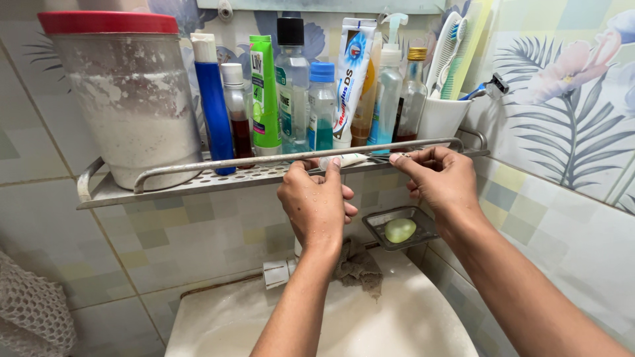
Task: The person removes various toiletries from a metal shelf above the sink, including toothpaste, toothbrushes, a loofah, nail clippers, and a small bottle, and places them into a blue basin on the toilet. The person handles items one at a time and returns to the shelf repeatedly.
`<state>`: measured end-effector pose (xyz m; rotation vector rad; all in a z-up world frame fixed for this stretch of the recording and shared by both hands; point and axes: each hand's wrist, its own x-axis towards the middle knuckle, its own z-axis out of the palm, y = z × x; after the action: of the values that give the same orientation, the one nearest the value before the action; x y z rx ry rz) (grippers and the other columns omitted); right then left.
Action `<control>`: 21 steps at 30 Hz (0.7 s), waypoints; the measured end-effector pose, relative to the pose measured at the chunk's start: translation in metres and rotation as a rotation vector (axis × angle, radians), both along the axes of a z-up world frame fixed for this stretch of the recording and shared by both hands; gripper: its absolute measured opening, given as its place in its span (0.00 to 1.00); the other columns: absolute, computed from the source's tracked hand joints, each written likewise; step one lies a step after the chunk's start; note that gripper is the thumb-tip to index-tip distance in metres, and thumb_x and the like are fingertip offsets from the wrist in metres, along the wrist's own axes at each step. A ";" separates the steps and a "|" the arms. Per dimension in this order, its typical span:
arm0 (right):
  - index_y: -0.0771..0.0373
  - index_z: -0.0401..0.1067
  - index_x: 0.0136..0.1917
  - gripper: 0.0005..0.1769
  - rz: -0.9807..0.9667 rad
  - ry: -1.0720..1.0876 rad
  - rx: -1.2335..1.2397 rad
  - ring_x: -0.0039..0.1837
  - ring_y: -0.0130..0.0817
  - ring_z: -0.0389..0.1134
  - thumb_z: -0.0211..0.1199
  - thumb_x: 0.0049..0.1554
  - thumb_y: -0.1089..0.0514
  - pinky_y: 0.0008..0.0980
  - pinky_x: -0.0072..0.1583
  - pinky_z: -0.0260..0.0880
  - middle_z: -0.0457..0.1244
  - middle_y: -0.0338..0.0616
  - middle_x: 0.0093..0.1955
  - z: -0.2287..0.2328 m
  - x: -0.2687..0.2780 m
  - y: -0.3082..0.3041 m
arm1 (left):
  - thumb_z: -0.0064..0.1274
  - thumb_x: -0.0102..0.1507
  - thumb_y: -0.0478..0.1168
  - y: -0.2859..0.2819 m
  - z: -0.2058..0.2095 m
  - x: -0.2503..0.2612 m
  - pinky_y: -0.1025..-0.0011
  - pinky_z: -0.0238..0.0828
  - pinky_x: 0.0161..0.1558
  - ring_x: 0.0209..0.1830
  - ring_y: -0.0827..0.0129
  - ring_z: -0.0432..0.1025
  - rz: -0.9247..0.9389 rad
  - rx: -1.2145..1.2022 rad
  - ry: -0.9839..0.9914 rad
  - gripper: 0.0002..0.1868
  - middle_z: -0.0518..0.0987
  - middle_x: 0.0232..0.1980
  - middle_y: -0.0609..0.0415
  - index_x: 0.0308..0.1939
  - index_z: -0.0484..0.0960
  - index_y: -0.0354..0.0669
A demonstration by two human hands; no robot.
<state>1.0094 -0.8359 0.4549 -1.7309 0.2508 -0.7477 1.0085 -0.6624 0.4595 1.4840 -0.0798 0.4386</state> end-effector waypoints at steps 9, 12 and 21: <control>0.63 0.76 0.43 0.14 0.001 -0.090 0.075 0.37 0.24 0.65 0.75 0.52 0.52 0.26 0.39 0.68 0.67 0.38 0.38 -0.002 -0.017 0.002 | 0.56 0.64 0.42 -0.001 -0.001 0.000 0.70 0.66 0.09 0.10 0.68 0.74 0.007 0.016 -0.005 0.13 0.81 0.20 0.50 0.45 0.77 0.34; 0.63 0.76 0.43 0.12 0.011 -0.159 0.102 0.37 0.24 0.65 0.73 0.53 0.53 0.26 0.39 0.67 0.68 0.37 0.39 -0.003 -0.019 0.001 | 0.56 0.64 0.41 -0.001 -0.001 0.000 0.71 0.66 0.09 0.10 0.69 0.74 0.006 0.016 -0.016 0.13 0.82 0.20 0.50 0.45 0.77 0.34; 0.56 0.59 0.54 0.11 0.236 -0.654 0.241 0.49 0.26 0.75 0.59 0.64 0.54 0.27 0.51 0.77 0.70 0.40 0.46 0.017 -0.019 -0.007 | 0.56 0.64 0.42 0.000 0.001 -0.002 0.71 0.66 0.09 0.10 0.69 0.74 0.003 0.022 0.013 0.13 0.81 0.20 0.51 0.44 0.78 0.35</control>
<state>0.9904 -0.8427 0.4715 -1.1866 -0.2964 -1.0146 1.0063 -0.6627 0.4604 1.5088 -0.0721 0.4312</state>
